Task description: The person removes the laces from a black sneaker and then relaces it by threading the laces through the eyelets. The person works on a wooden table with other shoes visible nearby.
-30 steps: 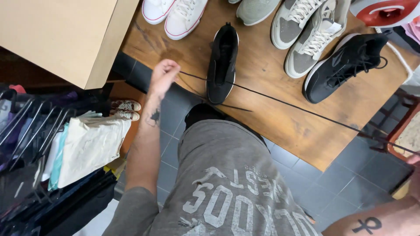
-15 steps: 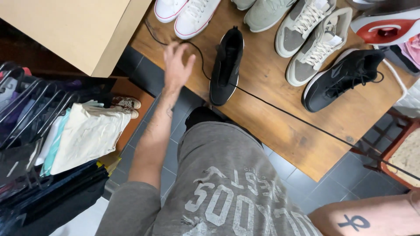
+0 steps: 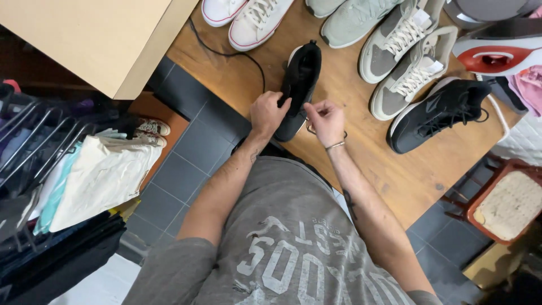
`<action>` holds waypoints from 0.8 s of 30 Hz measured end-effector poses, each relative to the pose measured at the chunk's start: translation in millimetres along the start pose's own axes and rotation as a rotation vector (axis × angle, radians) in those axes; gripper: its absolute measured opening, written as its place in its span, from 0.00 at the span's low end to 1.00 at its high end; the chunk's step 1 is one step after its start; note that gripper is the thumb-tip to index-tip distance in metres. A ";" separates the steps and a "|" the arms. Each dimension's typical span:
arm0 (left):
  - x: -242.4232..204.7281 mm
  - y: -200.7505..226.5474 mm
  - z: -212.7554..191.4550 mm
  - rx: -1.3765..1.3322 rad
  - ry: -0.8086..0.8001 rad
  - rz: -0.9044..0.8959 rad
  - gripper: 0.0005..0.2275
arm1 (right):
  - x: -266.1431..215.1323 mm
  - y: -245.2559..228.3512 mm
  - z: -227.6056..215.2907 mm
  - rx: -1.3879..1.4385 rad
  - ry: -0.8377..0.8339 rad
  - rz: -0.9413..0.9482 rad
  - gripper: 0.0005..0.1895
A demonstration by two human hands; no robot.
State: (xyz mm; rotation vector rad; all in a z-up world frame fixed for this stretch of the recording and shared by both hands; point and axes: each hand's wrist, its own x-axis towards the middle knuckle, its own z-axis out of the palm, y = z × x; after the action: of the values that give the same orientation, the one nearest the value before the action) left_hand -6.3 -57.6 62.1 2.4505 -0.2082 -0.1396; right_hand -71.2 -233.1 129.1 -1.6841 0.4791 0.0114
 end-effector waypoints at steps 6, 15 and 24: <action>10.6 -9.9 -4.8 -0.340 -0.119 -0.143 0.09 | 10.6 27.2 43.4 -0.123 -0.007 0.016 0.07; 33.0 -59.6 -4.0 -0.559 -0.240 -0.247 0.09 | 30.0 28.4 67.6 -0.576 -0.054 -0.209 0.03; 27.9 -44.9 -7.8 -0.546 -0.313 -0.313 0.09 | 29.0 37.2 72.2 -0.804 0.032 -0.167 0.03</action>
State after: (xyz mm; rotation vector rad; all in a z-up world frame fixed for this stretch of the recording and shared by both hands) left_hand 27.4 -23.6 38.4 1.8899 0.0768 -0.6320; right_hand -37.6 -176.8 73.0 -2.5124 0.3740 0.0612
